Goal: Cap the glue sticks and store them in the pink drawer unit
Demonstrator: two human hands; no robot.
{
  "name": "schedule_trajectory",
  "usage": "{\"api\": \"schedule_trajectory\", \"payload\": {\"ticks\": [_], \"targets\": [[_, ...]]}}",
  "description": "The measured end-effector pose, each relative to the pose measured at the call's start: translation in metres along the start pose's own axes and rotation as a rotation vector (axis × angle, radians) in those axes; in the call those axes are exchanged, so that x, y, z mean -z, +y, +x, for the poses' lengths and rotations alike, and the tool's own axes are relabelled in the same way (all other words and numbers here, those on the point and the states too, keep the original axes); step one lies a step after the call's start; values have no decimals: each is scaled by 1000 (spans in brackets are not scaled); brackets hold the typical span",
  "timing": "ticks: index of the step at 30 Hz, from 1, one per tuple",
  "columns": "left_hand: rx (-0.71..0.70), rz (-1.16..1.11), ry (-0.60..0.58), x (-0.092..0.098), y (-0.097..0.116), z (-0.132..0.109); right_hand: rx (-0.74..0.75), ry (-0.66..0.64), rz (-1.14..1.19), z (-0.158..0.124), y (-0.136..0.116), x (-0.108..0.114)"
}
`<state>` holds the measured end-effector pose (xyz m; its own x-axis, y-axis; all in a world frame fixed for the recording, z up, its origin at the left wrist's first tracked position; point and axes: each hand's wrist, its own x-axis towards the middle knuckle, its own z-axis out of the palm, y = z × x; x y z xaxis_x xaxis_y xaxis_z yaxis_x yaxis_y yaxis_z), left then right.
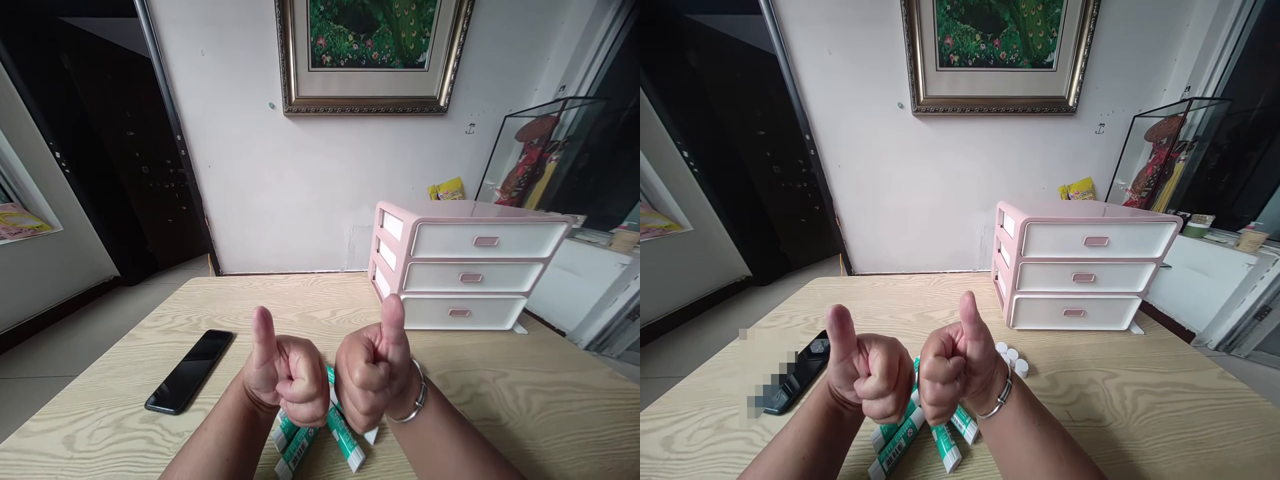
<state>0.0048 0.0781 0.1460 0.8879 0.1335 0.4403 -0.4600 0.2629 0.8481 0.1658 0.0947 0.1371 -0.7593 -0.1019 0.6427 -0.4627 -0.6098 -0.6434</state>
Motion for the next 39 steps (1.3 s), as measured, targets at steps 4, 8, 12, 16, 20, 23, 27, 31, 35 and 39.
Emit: {"api": "schedule_trajectory", "payload": {"ticks": [4, 8, 12, 16, 20, 23, 27, 31, 35, 39], "targets": [[-10, -16, 33, 3, 2, -2, -8, 27, -38, -2, -6, 3], [-23, -22, 69, 8, 4, -4, 22, 26, -56, -3, -11, 7], [-19, -49, 105, 12, 3, -5, 3, 71, -59, -5, -12, 9], [-21, -53, 116, 14, 1, -7, 4, 103, -85, -7, -13, 8], [-56, -20, 148, 15, 0, -7, 7, 110, -113, -6, -15, 8], [-75, 21, 190, 16, 1, -7, 21, 145, -174, -6, -17, 10], [-96, 69, 243, 18, 3, -7, 79, 220, -294, -6, -18, 11], [-151, 67, 258, 19, 4, -7, 89, 264, -313, -8, -20, 12], [-200, -2, 236, 20, 3, -7, 84, 284, -242, -9, -23, 12], [-183, -65, 212, 19, 2, -7, 61, 277, -214, -9, -24, 11]]}}
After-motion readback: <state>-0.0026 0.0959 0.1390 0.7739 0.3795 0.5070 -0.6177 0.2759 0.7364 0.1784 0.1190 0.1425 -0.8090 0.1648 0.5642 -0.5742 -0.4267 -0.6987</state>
